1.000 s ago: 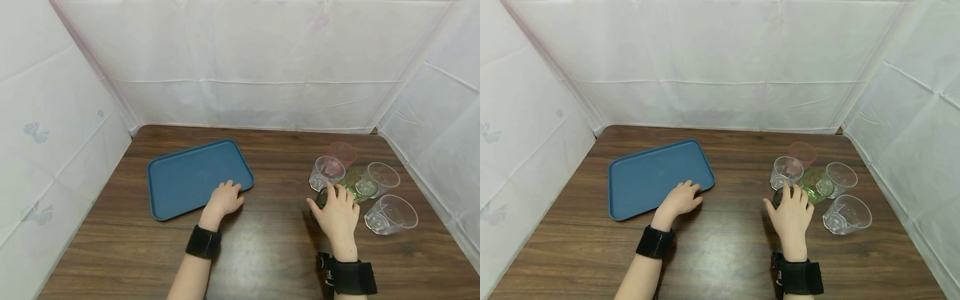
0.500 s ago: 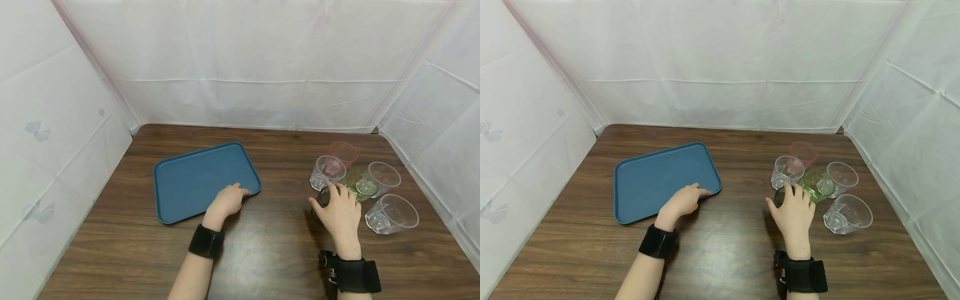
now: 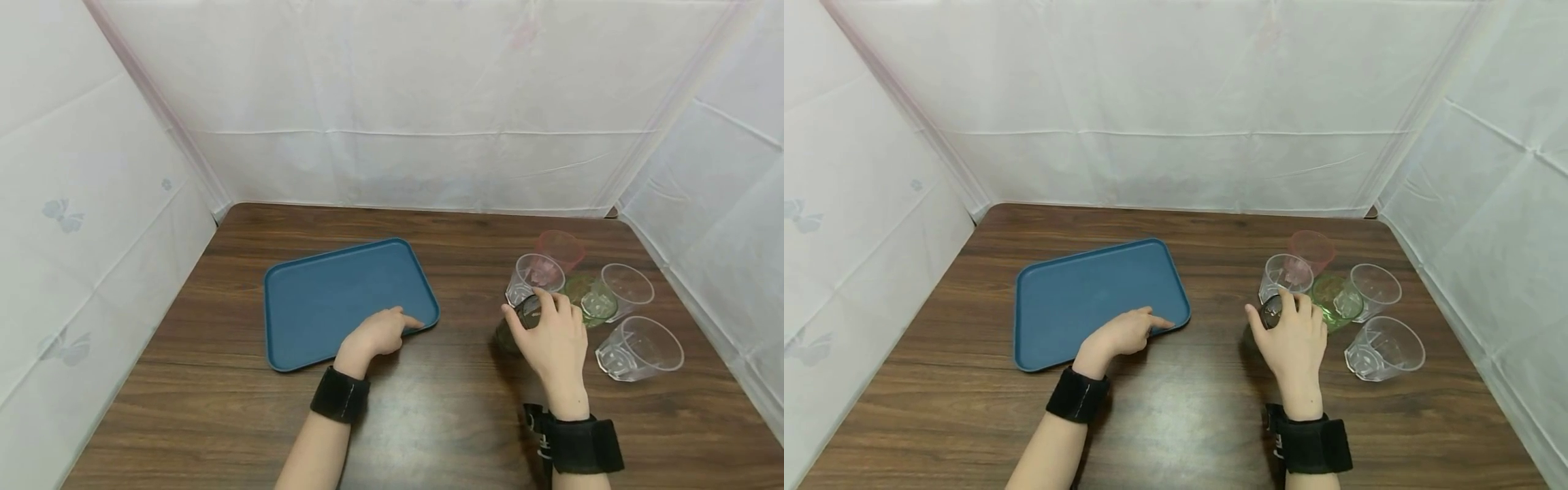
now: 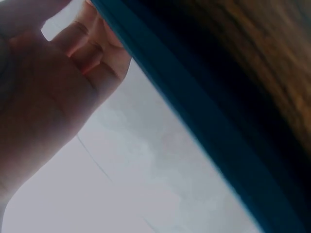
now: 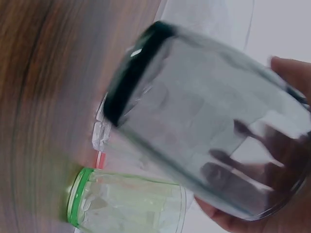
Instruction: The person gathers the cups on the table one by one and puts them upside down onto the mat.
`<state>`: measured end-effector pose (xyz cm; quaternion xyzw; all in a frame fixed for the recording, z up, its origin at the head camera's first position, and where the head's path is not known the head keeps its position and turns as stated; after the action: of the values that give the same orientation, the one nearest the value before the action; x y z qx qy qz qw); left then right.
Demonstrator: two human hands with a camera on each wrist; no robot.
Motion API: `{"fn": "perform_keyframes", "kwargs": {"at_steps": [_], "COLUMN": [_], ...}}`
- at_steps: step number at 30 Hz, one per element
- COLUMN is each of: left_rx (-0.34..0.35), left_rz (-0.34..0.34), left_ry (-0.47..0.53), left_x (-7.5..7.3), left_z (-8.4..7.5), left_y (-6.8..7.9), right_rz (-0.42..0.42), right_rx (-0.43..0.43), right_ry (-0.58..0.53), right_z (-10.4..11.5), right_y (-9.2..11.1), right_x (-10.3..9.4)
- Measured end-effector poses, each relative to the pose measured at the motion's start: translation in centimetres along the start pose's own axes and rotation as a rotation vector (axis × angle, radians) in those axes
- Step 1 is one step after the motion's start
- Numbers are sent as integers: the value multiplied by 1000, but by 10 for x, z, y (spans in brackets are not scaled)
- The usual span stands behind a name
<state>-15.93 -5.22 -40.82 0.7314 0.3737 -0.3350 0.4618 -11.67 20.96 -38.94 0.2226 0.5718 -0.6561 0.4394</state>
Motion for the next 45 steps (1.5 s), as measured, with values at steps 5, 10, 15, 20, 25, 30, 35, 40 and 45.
{"fn": "perform_keyframes", "kwargs": {"at_steps": [5, 10, 15, 20, 25, 30, 35, 40, 45], "left_rx": [35, 51, 58, 107, 141, 163, 185, 200, 217], "left_rz": [41, 72, 101, 114, 129, 139, 143, 158, 175], "left_ry": [2, 15, 31, -17, -49, -92, -135, -143, -163], "left_x": [3, 6, 8, 11, 14, 17, 21, 23, 27], "left_z": [-4, -9, -11, -17, -26, -35, -42, -48, -53], "left_y": [0, 0, 1, 3, 5, 6, 8, 11, 13], "right_rz": [-145, -225, -248, -263, -266, -259, -261, -257, -237], "right_rx": [-57, -90, -95, -95, -102, -107, -109, -131, -141], "right_ry": [-55, -81, -103, -126, -151, -171, -185, -201, -214], "right_z": [3, 9, 14, 19, 23, 26, 30, 33, 35], "right_y": [-2, -7, -9, -11, -12, -13, -13, -14, -13], "right_x": [1, -2, -1, 0, 1, 2, 3, 5, 6]}}
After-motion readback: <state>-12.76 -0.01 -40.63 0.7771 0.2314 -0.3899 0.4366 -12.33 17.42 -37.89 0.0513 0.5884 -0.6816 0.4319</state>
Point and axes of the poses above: each hand's wrist, its own y-axis away from the middle knuckle, its own x-axis out of the palm, z = x × y, the point moved 1 cm from there along -y, towards the middle knuckle, and after that the axes turned 12 degrees about -x, right-handed, at the moved point
